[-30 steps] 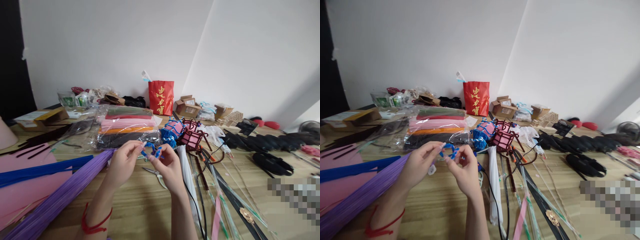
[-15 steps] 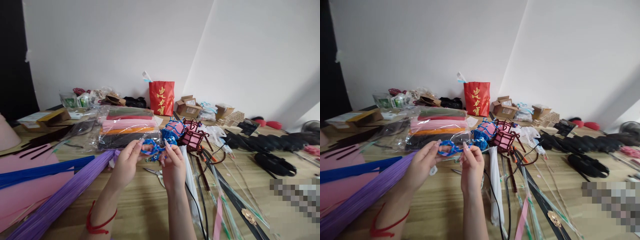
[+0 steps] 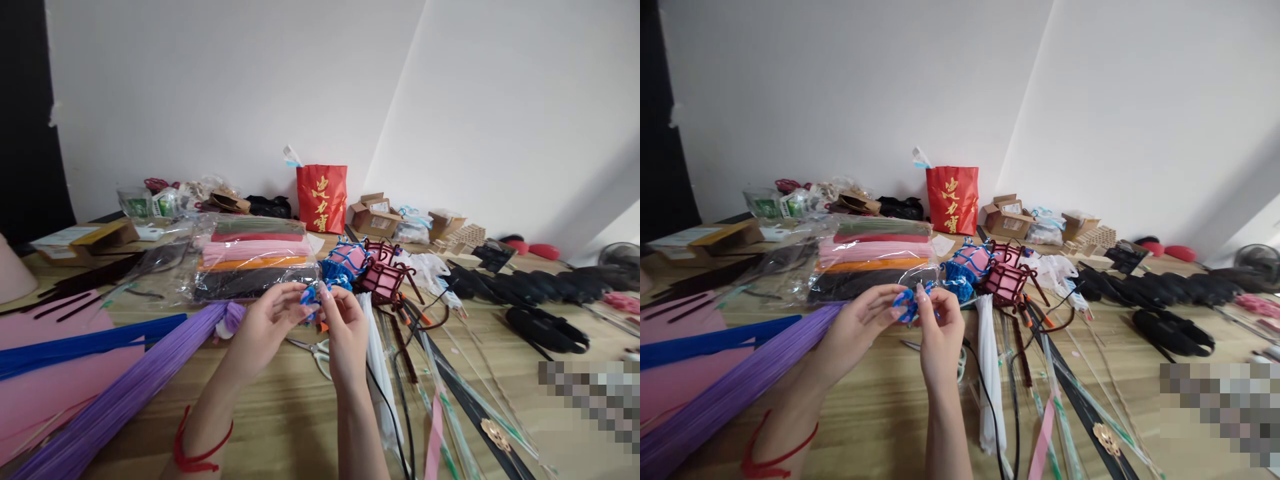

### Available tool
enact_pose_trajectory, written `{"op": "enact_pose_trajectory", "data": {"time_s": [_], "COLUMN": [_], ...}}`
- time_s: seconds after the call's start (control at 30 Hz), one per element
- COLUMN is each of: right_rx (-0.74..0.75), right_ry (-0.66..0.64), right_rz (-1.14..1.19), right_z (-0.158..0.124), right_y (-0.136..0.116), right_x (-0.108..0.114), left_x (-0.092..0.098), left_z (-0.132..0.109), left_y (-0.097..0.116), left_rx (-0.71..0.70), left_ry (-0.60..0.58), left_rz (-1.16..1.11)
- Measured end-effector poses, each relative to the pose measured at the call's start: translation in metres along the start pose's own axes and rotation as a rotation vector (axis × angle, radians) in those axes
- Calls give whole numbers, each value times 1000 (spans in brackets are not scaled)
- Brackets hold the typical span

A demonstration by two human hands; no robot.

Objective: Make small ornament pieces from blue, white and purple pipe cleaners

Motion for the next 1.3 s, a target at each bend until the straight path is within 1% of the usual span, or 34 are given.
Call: {"op": "enact_pose_trajectory", "data": {"time_s": [0.1, 0.27, 0.4, 0.47, 0.6, 0.67, 0.73, 0.8, 0.87, 0.9, 0.97, 1.03, 1.1, 1.2, 1.3], "right_rx": [1, -10, -41, -88, -176, -154, -105, -67, -41, -28, 1, 50, 142, 399, 672], "right_ry": [-14, -19, 13, -12, -103, -96, -68, -45, -40, -39, -35, -10, 9, 19, -36], "right_rz": [-19, -23, -51, -52, -18, -45, -83, -105, -125, -137, -165, -187, -214, -309, -407], "right_z": [1, 3, 4, 3, -1, -3, -3, -4, -5, -5, -5, -5, -6, -12, -25], "right_y": [-1, 3, 7, 8, 9, 5, 1, 1, 3, 3, 4, 2, -4, -25, -45], "right_x": [-1, 2, 8, 5, -6, -7, -6, -5, -7, -8, -9, -7, -5, -6, -18], "left_x": [-6, -7, -10, -9, -3, -2, 0, 7, 16, 20, 24, 23, 16, 7, 2], "left_z": [-2, -2, -2, -2, -2, -1, 0, 2, 2, 1, 1, 0, 0, -3, -6], "left_y": [-2, 4, 3, 3, 9, 8, 1, -10, -20, -23, -22, -19, -18, -18, -16], "left_rx": [-20, -98, -80, -63, -76, -54, -1, 68, 118, 122, 96, 76, 93, 146, 175], "left_ry": [-56, -97, -162, -164, -96, -67, -15, 82, 204, 256, 318, 324, 285, 255, 236], "left_rz": [50, 157, 111, 83, 119, 90, -3, -107, -155, -159, -155, -162, -193, -307, -408]}}
Point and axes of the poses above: each hand's wrist, its own z-axis towards the middle knuckle, its own x-axis out of the back of the hand, y = z × x, the point moved 10 cm from there along z, towards the middle knuckle, and after that the axes turned 3 degrees about z, right-handed, at the moved point
